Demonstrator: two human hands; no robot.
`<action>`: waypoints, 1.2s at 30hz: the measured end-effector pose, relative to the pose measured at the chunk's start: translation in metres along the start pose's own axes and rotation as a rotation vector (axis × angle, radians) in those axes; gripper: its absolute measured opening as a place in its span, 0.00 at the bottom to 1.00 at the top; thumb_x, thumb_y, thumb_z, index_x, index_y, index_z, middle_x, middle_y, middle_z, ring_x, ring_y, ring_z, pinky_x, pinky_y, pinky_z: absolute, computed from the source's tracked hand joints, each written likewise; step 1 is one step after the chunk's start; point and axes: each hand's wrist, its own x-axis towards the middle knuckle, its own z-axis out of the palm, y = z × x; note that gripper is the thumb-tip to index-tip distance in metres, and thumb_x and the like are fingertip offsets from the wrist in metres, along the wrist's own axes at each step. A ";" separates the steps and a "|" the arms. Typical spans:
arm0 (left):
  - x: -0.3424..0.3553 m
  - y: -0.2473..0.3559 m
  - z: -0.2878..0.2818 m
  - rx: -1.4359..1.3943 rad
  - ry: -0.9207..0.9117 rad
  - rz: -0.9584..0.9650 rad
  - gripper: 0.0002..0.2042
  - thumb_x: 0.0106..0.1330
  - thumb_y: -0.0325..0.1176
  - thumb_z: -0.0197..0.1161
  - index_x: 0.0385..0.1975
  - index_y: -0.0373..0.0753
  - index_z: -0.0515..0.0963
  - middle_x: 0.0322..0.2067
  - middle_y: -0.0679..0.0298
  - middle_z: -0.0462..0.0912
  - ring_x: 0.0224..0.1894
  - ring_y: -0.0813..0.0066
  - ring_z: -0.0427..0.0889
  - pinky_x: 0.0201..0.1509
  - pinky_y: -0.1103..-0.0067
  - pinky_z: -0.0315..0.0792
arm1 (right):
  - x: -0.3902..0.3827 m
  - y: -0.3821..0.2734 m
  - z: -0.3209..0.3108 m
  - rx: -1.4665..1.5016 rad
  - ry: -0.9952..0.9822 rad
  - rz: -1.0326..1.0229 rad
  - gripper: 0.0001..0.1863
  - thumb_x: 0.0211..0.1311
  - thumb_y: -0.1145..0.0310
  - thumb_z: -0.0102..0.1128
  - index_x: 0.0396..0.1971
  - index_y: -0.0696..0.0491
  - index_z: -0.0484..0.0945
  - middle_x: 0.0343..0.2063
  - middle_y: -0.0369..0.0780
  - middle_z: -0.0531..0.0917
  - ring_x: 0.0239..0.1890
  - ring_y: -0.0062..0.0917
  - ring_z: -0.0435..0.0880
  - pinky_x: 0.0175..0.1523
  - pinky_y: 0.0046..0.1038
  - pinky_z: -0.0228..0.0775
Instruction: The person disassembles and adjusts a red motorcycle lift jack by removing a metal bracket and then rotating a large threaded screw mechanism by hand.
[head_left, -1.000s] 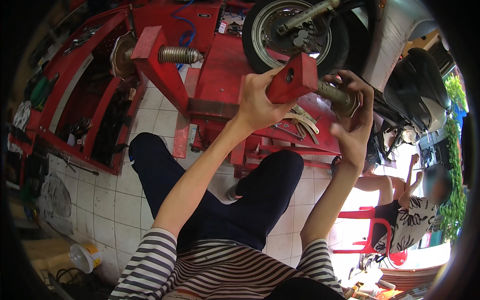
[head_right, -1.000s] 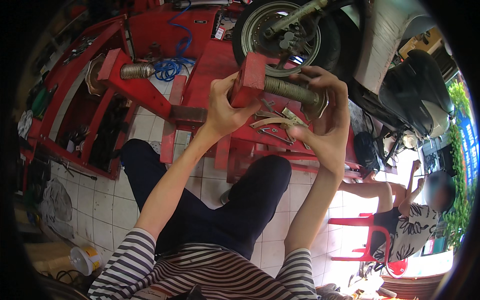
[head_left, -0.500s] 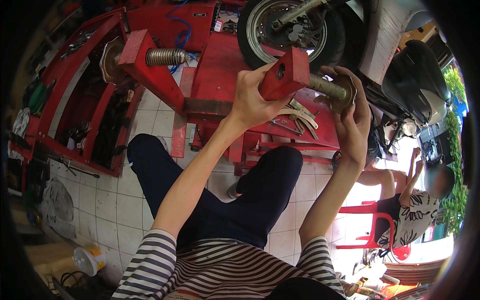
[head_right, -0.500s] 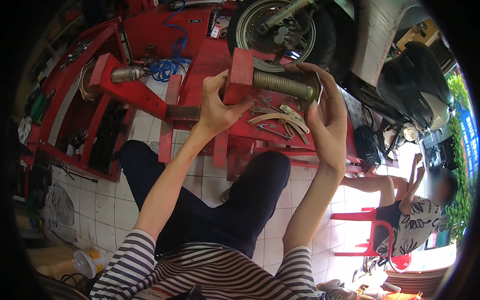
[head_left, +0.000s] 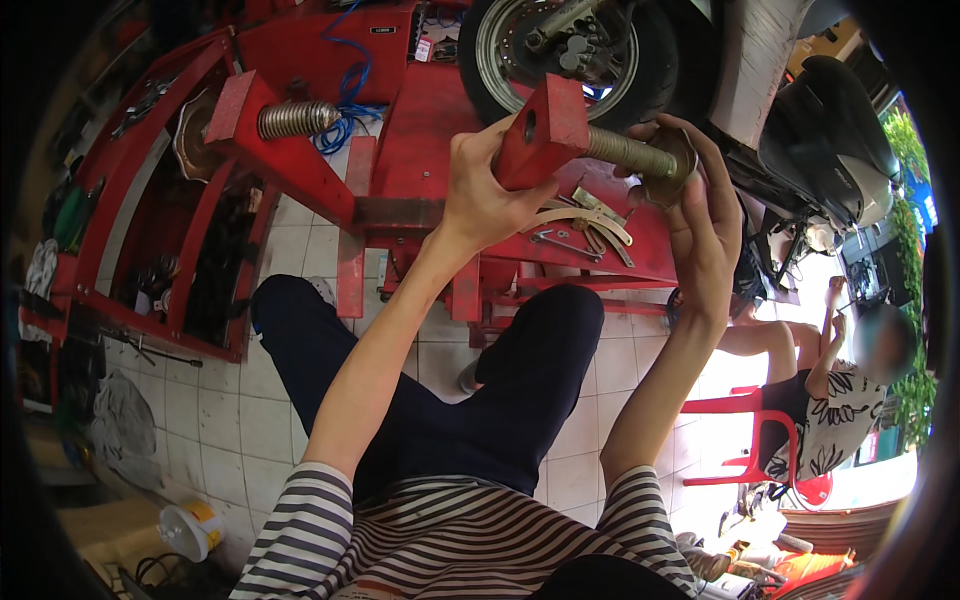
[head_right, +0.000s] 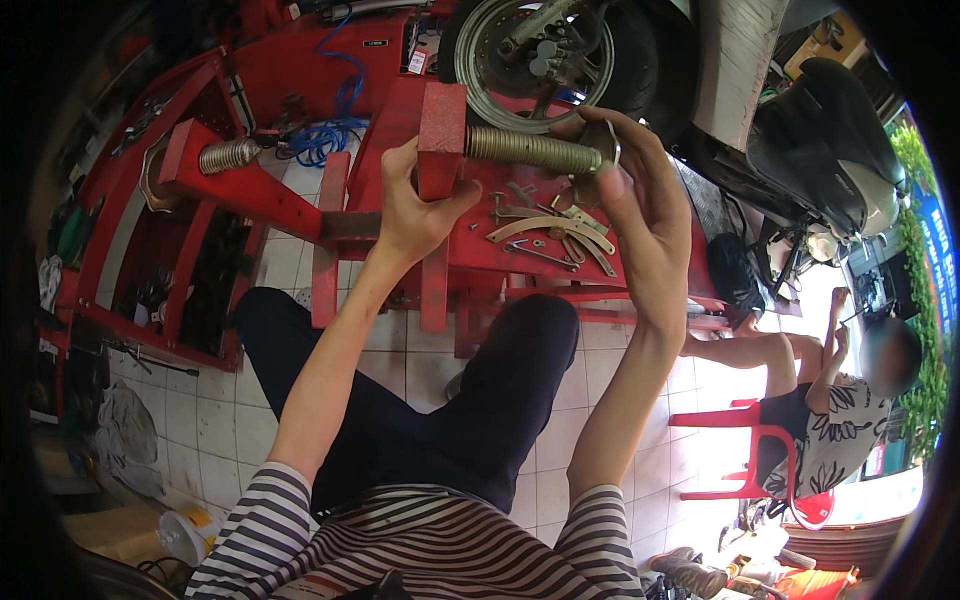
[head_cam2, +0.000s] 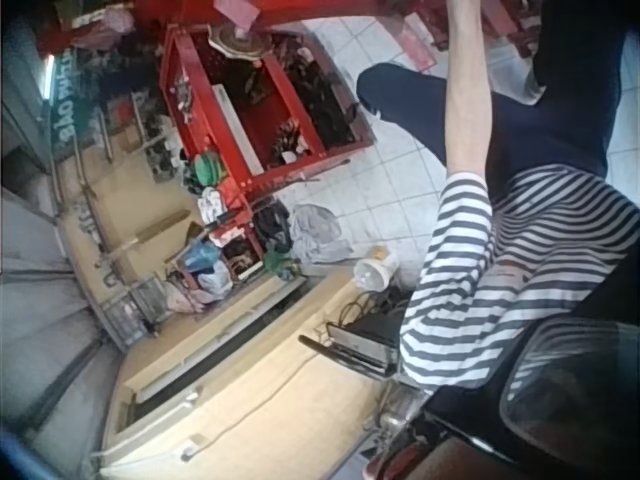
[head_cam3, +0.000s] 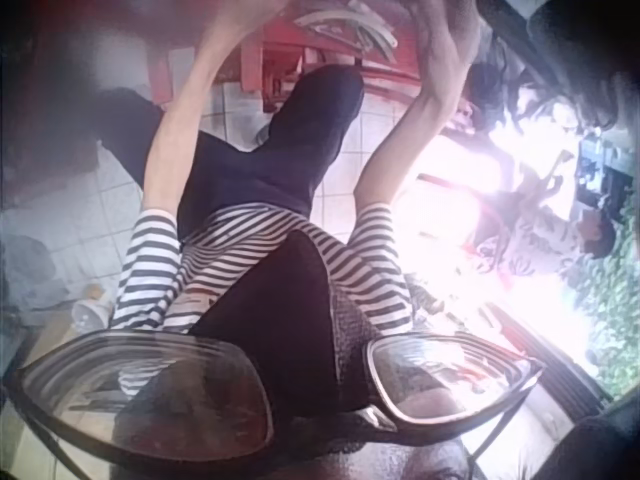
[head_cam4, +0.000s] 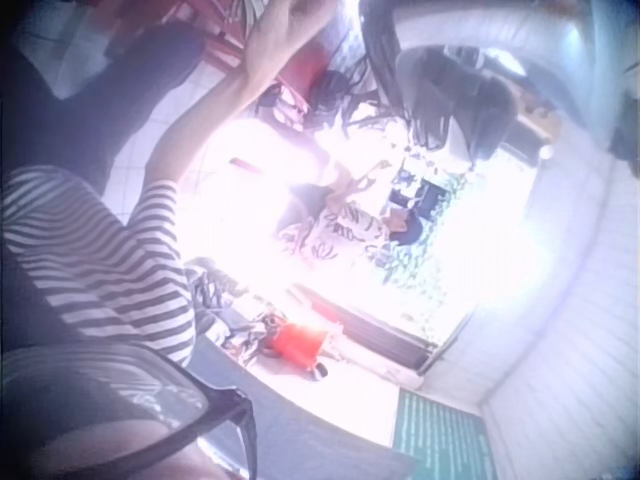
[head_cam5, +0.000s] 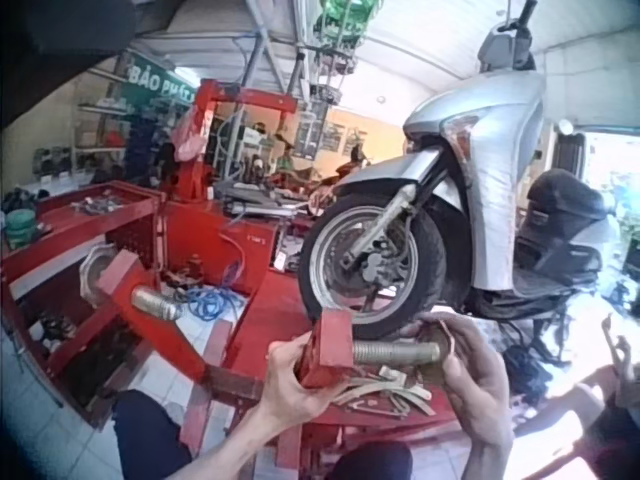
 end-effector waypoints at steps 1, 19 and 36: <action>0.000 -0.001 0.002 0.004 0.005 0.025 0.22 0.44 0.27 0.69 0.42 0.29 0.78 0.22 0.59 0.83 0.22 0.70 0.83 0.30 0.79 0.73 | 0.000 0.002 -0.001 -0.079 -0.017 -0.147 0.29 0.67 0.67 0.56 0.64 0.62 0.60 0.59 0.49 0.71 0.61 0.41 0.74 0.64 0.37 0.67; -0.001 -0.002 0.005 -0.098 0.037 -0.075 0.12 0.46 0.24 0.65 0.33 0.31 0.78 0.20 0.63 0.82 0.22 0.80 0.80 0.29 0.81 0.71 | -0.001 -0.004 0.009 0.097 0.057 -0.065 0.30 0.60 0.76 0.66 0.61 0.57 0.64 0.58 0.45 0.73 0.54 0.27 0.78 0.58 0.29 0.71; 0.000 0.000 0.006 -0.149 0.057 -0.119 0.09 0.46 0.24 0.64 0.29 0.31 0.76 0.15 0.70 0.74 0.19 0.86 0.68 0.25 0.83 0.63 | 0.000 0.002 -0.002 0.000 -0.016 -0.176 0.26 0.61 0.77 0.63 0.59 0.60 0.67 0.62 0.46 0.69 0.62 0.31 0.73 0.62 0.32 0.70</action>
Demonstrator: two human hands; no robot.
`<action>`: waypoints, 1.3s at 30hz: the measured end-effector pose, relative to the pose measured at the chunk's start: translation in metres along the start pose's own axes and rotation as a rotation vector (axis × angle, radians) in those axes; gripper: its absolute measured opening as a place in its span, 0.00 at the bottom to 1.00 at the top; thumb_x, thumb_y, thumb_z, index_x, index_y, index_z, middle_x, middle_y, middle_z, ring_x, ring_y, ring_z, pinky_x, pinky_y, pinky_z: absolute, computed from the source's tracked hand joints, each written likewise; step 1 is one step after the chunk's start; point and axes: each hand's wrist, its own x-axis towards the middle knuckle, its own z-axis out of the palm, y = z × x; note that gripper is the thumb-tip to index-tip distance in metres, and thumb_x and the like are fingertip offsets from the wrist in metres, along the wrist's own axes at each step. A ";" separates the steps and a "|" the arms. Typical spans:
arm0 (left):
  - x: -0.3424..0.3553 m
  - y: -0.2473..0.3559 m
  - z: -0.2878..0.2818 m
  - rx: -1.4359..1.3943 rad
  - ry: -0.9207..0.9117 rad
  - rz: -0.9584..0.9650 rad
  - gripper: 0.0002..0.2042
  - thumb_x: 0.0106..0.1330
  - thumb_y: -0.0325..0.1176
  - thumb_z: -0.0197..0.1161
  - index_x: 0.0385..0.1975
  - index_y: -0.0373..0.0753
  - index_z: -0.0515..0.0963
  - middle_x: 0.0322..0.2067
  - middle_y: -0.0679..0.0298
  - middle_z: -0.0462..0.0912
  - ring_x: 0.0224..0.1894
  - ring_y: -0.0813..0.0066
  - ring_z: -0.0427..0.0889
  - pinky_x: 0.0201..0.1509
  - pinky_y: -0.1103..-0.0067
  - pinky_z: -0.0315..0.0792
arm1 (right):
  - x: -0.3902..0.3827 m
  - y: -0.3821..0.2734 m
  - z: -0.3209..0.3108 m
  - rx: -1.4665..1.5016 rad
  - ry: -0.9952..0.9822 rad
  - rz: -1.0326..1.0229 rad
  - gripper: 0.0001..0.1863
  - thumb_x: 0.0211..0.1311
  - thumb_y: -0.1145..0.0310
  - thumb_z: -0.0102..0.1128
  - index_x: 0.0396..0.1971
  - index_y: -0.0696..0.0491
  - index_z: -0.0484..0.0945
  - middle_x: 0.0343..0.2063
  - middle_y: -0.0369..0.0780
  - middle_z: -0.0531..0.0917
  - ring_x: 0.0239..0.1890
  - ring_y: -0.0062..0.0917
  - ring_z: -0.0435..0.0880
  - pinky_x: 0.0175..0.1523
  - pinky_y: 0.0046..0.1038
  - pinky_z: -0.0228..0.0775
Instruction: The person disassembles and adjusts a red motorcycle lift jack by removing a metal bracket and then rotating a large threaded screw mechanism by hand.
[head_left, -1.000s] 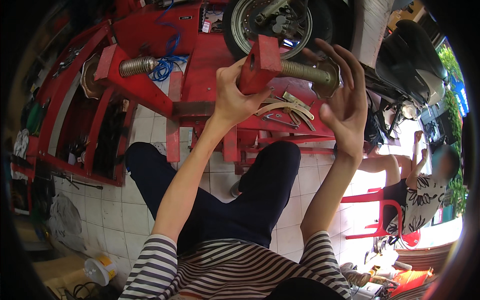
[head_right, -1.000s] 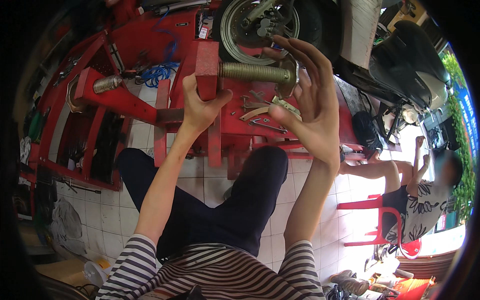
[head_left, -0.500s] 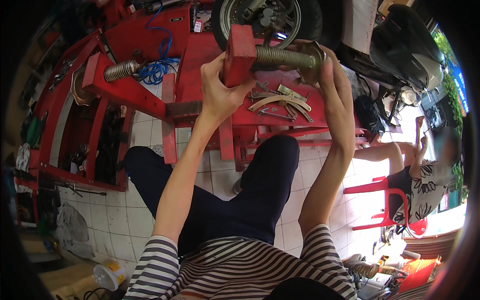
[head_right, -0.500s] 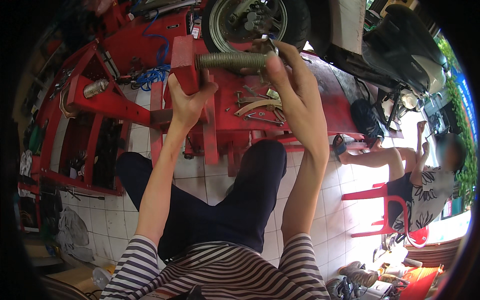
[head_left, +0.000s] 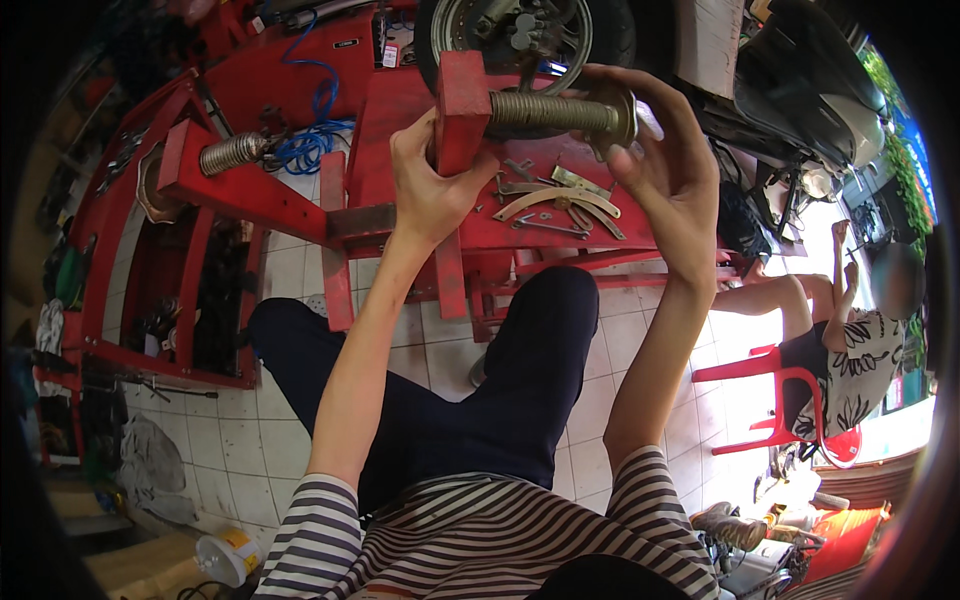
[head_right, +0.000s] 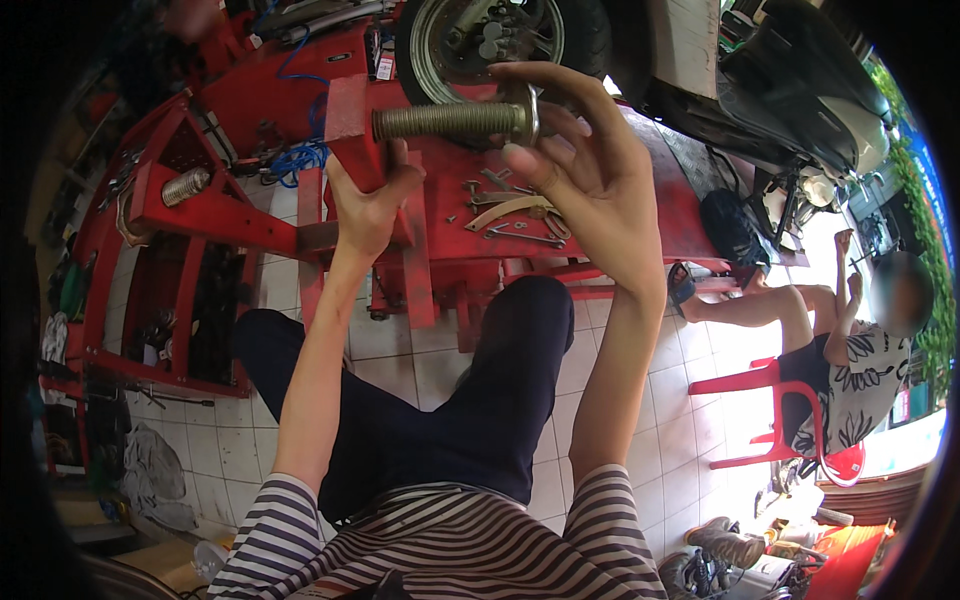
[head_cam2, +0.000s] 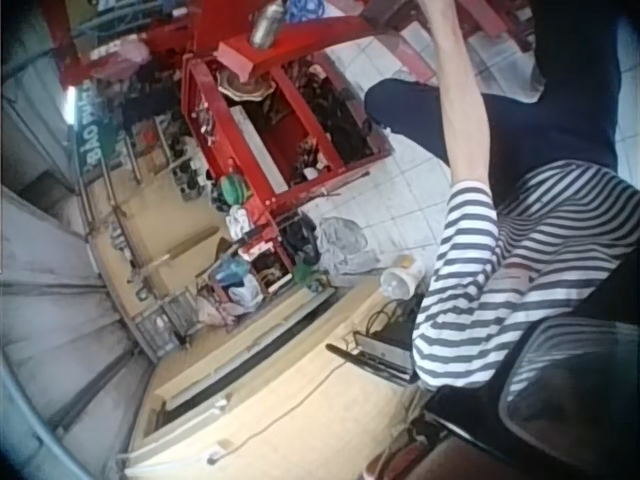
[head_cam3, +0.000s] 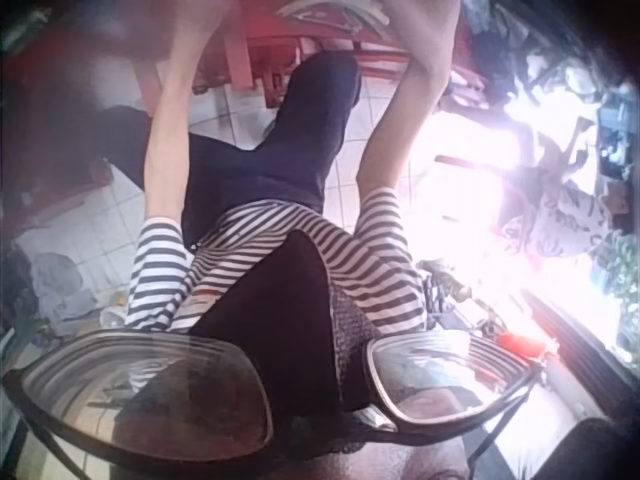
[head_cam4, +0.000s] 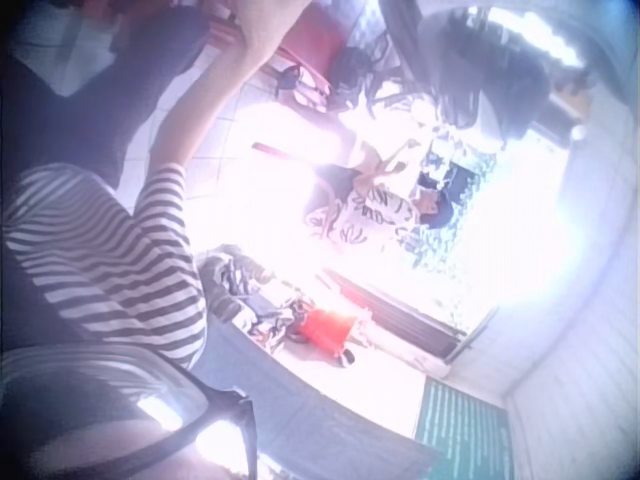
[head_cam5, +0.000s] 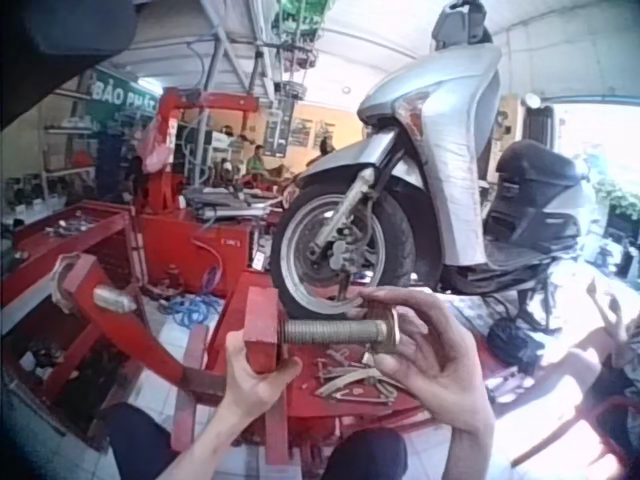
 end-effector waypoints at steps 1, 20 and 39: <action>0.000 -0.001 0.001 -0.010 0.004 0.021 0.09 0.46 0.24 0.64 0.29 0.31 0.76 0.16 0.70 0.74 0.19 0.86 0.69 0.25 0.83 0.64 | 0.000 0.005 0.000 -0.052 -0.021 -0.099 0.26 0.63 0.76 0.62 0.60 0.60 0.67 0.62 0.46 0.68 0.62 0.32 0.73 0.62 0.33 0.70; -0.001 -0.004 0.001 0.014 -0.004 0.057 0.11 0.46 0.24 0.64 0.31 0.31 0.77 0.17 0.66 0.78 0.20 0.82 0.76 0.27 0.81 0.68 | -0.003 -0.011 0.008 0.005 0.068 0.058 0.32 0.61 0.82 0.60 0.64 0.59 0.60 0.60 0.44 0.70 0.61 0.29 0.72 0.62 0.31 0.69; -0.002 0.001 -0.003 0.093 -0.030 0.060 0.14 0.45 0.23 0.64 0.34 0.32 0.79 0.16 0.65 0.77 0.18 0.83 0.74 0.25 0.82 0.66 | 0.001 -0.006 0.005 -0.146 -0.031 0.024 0.32 0.58 0.82 0.64 0.61 0.59 0.62 0.55 0.44 0.71 0.54 0.25 0.76 0.52 0.30 0.75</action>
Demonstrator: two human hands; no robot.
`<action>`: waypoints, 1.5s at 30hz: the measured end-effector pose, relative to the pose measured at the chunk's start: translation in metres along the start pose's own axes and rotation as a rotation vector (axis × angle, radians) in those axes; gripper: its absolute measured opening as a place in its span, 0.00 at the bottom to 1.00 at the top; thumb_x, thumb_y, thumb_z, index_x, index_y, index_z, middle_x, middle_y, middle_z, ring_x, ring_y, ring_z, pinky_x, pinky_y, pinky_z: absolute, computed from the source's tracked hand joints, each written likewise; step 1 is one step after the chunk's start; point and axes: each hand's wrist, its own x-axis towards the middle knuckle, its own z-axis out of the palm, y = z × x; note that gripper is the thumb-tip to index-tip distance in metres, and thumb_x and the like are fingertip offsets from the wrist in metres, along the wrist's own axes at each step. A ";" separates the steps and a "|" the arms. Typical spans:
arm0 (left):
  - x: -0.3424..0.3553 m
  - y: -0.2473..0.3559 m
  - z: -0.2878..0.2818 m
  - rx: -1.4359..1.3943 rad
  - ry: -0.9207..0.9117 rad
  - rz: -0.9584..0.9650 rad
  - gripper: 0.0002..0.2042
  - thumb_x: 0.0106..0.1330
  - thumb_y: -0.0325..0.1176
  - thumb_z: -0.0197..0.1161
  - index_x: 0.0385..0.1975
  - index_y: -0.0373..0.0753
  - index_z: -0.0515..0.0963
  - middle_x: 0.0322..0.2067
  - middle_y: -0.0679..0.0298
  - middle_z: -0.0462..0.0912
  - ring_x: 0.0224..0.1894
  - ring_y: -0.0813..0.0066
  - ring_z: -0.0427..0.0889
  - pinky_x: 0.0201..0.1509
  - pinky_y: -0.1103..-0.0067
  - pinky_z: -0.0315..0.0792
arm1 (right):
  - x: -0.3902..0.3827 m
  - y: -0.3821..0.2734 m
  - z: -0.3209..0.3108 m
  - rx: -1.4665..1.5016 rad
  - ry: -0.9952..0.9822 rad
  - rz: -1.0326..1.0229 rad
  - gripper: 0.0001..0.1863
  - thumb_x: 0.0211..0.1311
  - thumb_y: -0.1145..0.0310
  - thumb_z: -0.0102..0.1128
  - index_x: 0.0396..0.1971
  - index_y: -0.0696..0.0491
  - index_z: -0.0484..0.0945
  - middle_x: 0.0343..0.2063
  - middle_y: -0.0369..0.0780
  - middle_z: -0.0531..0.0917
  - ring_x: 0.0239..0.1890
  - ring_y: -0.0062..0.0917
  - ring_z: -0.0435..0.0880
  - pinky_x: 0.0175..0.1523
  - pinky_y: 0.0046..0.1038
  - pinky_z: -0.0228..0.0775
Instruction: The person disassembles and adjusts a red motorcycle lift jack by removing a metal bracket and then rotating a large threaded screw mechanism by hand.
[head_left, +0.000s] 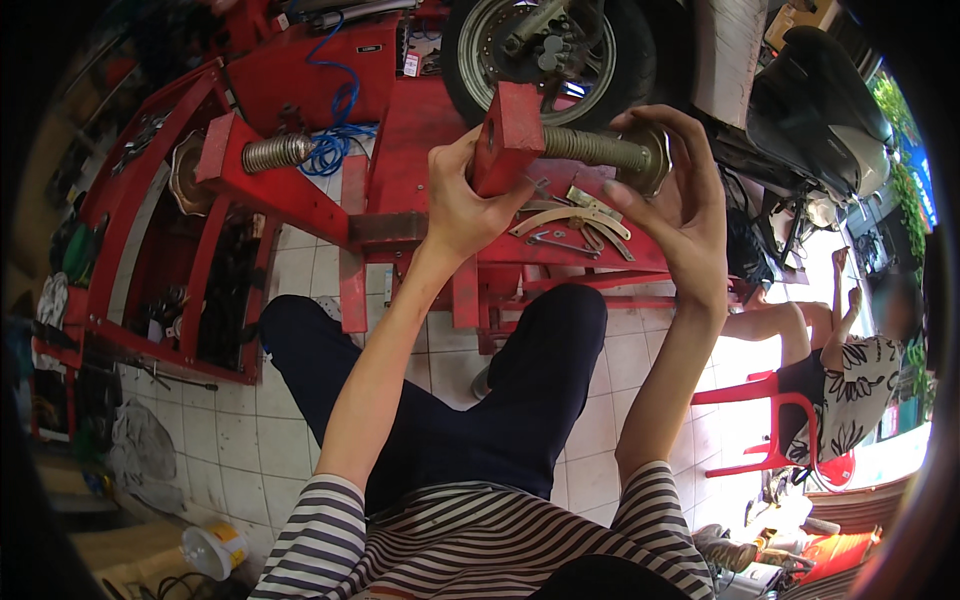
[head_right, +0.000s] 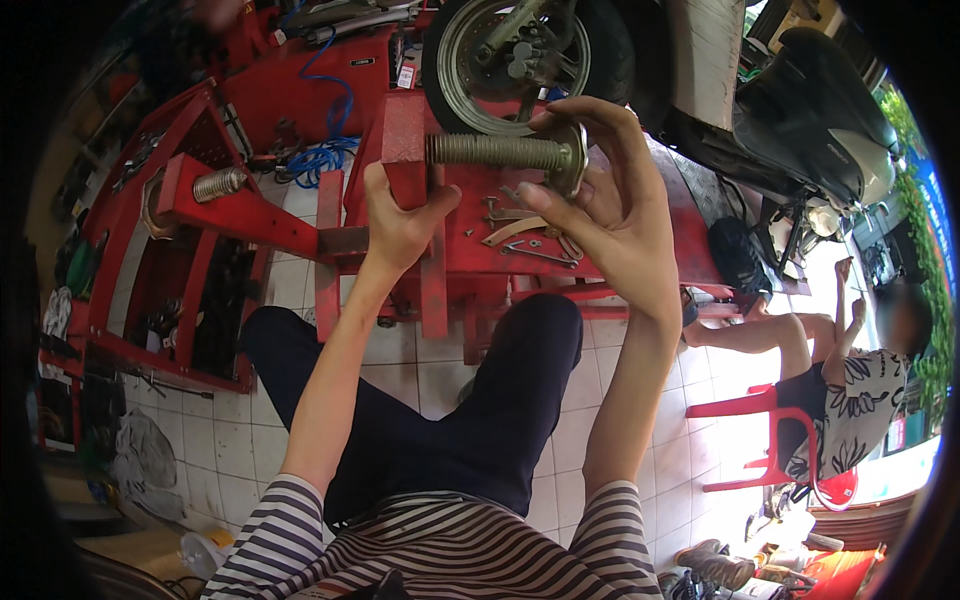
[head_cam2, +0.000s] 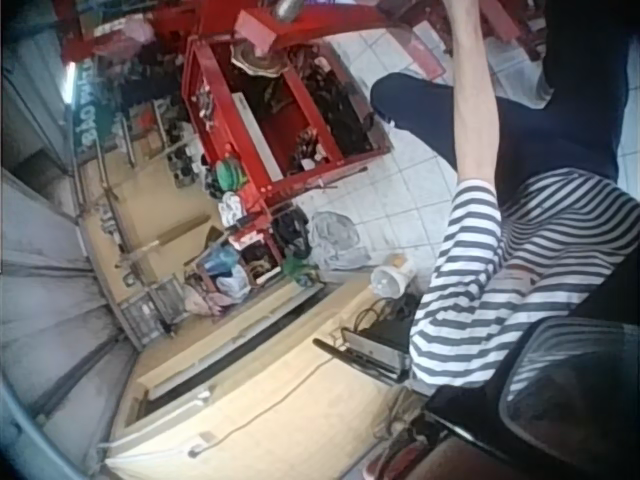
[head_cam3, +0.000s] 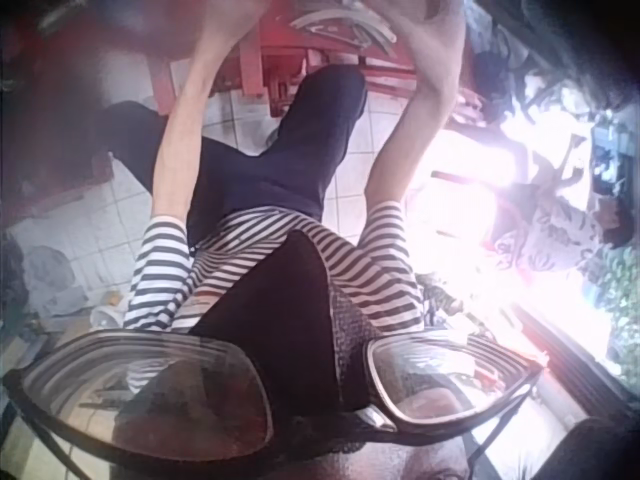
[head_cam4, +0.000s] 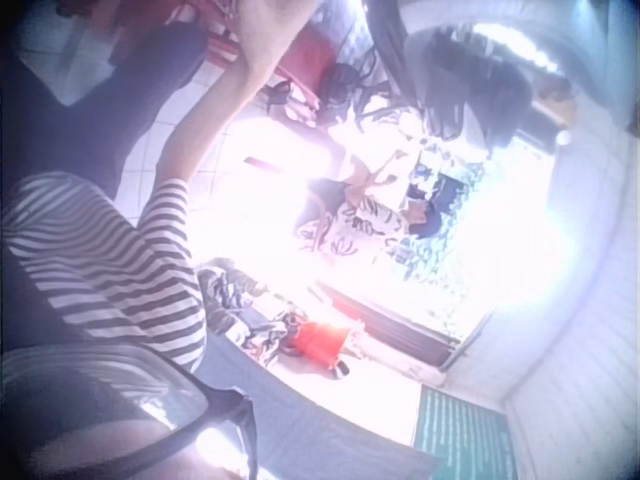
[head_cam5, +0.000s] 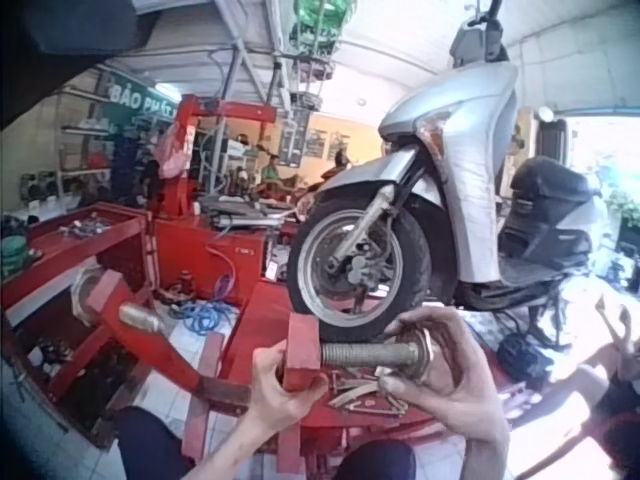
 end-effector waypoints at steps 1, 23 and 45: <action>0.000 0.001 0.000 0.005 -0.009 0.027 0.14 0.45 0.24 0.65 0.35 0.32 0.79 0.16 0.66 0.77 0.18 0.83 0.74 0.25 0.82 0.66 | 0.002 -0.002 0.010 0.141 0.107 0.007 0.30 0.49 0.90 0.66 0.52 0.59 0.65 0.49 0.41 0.72 0.53 0.26 0.76 0.55 0.31 0.73; -0.002 0.009 0.002 -0.028 -0.020 0.164 0.10 0.47 0.23 0.64 0.31 0.31 0.77 0.18 0.68 0.78 0.20 0.86 0.75 0.25 0.83 0.67 | 0.005 0.020 0.020 -0.019 0.139 -0.328 0.27 0.42 0.93 0.67 0.40 0.56 0.66 0.42 0.43 0.75 0.52 0.36 0.79 0.60 0.34 0.74; 0.015 -0.010 -0.002 0.020 0.000 0.133 0.18 0.46 0.27 0.68 0.39 0.30 0.79 0.23 0.58 0.85 0.25 0.71 0.85 0.32 0.77 0.76 | -0.046 0.125 0.074 0.317 0.507 0.294 0.19 0.60 0.77 0.65 0.38 0.54 0.60 0.41 0.40 0.76 0.40 0.20 0.80 0.46 0.21 0.72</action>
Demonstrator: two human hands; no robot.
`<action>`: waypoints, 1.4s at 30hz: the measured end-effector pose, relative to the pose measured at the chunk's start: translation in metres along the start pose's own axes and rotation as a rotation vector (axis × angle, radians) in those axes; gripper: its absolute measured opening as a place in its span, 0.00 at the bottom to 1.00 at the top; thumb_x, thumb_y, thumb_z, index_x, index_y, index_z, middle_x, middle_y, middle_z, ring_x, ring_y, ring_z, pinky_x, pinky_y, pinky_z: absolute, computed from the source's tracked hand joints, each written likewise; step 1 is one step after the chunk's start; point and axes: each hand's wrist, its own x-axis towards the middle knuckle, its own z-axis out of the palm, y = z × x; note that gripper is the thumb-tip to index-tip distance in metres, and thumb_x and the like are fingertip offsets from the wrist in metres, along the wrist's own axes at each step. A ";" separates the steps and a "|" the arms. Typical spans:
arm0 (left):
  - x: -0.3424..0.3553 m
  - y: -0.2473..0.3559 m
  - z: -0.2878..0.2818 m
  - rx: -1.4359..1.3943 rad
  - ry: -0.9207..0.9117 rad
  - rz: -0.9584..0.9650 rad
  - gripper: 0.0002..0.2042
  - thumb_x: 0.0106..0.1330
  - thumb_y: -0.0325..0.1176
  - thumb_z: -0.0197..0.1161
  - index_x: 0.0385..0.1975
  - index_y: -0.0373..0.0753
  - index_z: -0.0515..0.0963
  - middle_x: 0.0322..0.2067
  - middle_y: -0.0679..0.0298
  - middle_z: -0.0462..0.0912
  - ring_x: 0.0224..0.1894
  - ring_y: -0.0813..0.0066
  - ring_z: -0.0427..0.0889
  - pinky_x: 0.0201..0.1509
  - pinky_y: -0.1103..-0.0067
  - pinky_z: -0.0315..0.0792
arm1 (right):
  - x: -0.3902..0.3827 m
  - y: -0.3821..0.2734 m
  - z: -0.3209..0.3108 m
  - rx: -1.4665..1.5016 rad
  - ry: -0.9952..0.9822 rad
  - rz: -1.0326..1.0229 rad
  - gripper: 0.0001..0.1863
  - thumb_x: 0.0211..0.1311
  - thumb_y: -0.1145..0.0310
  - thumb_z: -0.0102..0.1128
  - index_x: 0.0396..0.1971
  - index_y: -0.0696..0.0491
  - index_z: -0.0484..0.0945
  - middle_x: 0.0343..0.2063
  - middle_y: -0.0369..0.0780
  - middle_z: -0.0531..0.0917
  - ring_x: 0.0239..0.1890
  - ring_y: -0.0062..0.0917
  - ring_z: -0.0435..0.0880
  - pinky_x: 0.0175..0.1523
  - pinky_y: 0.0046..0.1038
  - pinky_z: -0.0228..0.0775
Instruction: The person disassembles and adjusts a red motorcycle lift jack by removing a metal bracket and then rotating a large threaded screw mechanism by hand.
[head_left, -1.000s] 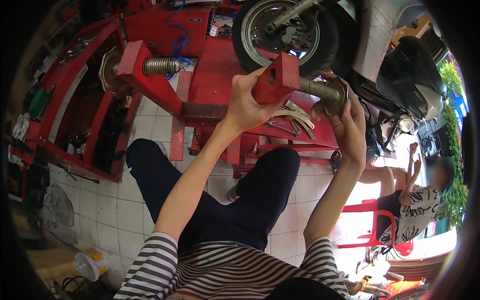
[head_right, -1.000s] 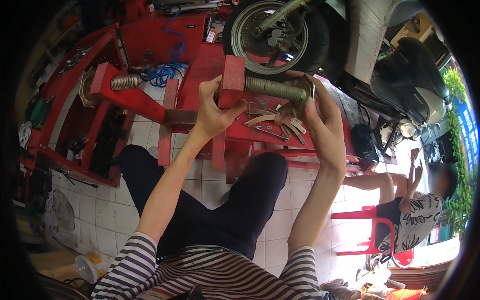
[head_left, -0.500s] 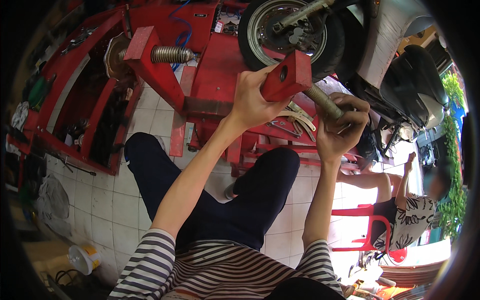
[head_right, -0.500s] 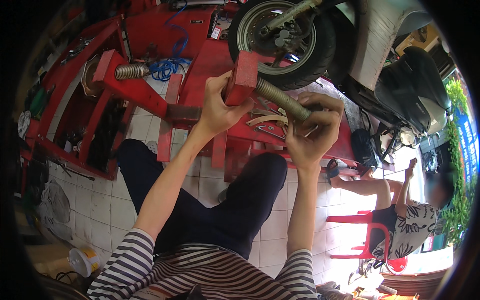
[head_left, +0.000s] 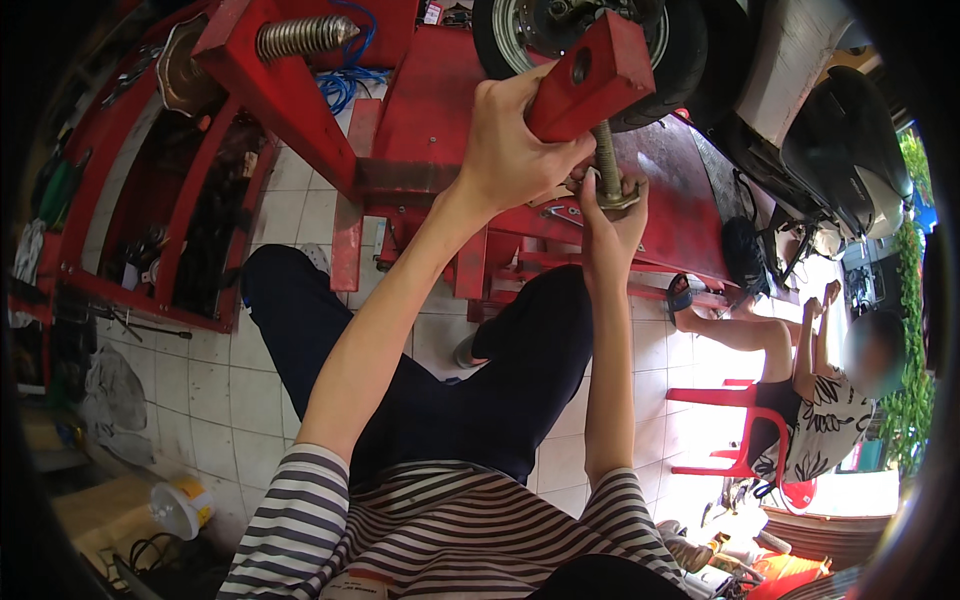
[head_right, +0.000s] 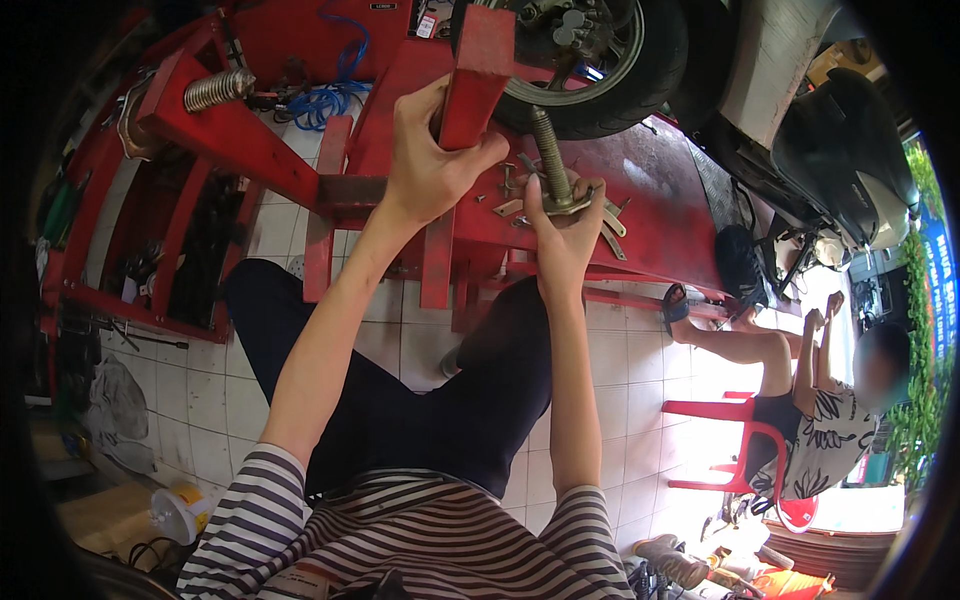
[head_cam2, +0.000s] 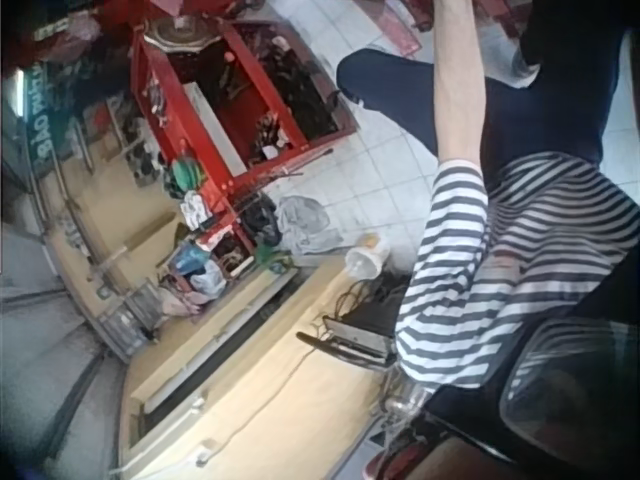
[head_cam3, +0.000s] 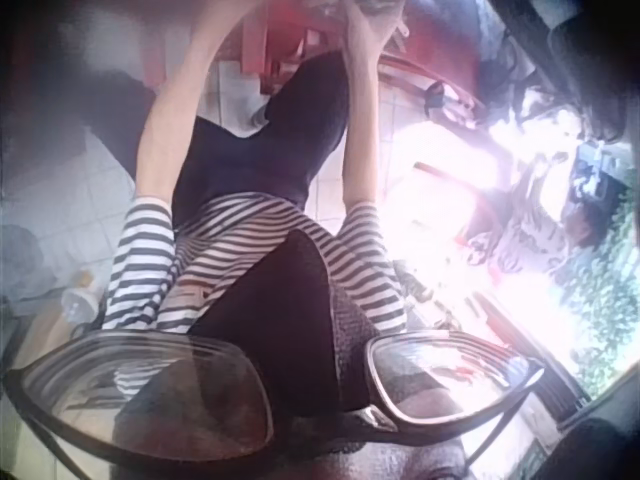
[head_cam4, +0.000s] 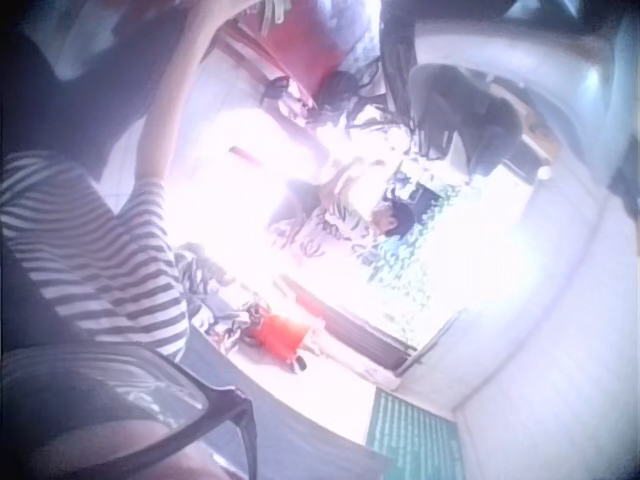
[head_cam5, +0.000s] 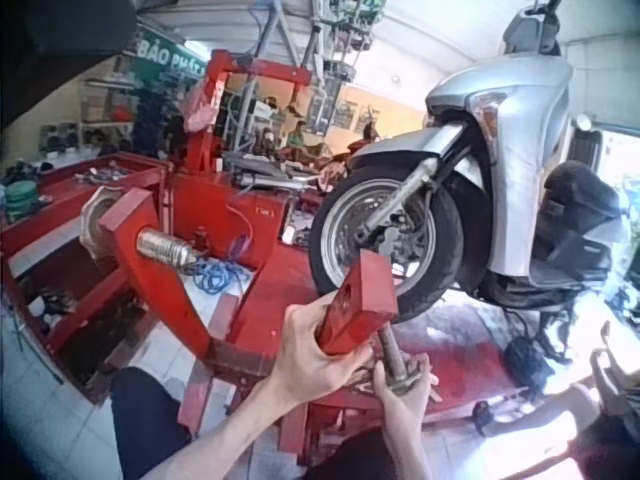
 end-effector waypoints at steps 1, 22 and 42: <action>0.002 -0.001 0.001 -0.013 -0.006 -0.020 0.17 0.46 0.27 0.67 0.39 0.30 0.80 0.23 0.59 0.85 0.25 0.73 0.85 0.32 0.77 0.76 | 0.007 0.016 -0.007 -0.007 0.011 0.038 0.18 0.61 0.76 0.66 0.39 0.54 0.61 0.39 0.39 0.76 0.40 0.19 0.80 0.46 0.21 0.72; 0.036 -0.037 0.000 -0.010 0.005 -0.270 0.06 0.52 0.25 0.63 0.20 0.35 0.72 0.17 0.73 0.70 0.21 0.87 0.66 0.25 0.83 0.60 | 0.005 0.116 -0.026 -0.740 -0.044 0.155 0.28 0.43 0.67 0.79 0.41 0.60 0.72 0.32 0.47 0.85 0.36 0.32 0.86 0.42 0.32 0.76; 0.034 -0.030 0.000 -0.100 -0.038 -0.384 0.10 0.55 0.26 0.64 0.36 0.32 0.77 0.20 0.73 0.73 0.20 0.88 0.69 0.23 0.85 0.62 | -0.007 0.134 -0.027 -0.934 -0.127 -0.106 0.30 0.41 0.70 0.78 0.45 0.56 0.72 0.41 0.49 0.76 0.44 0.46 0.77 0.47 0.41 0.71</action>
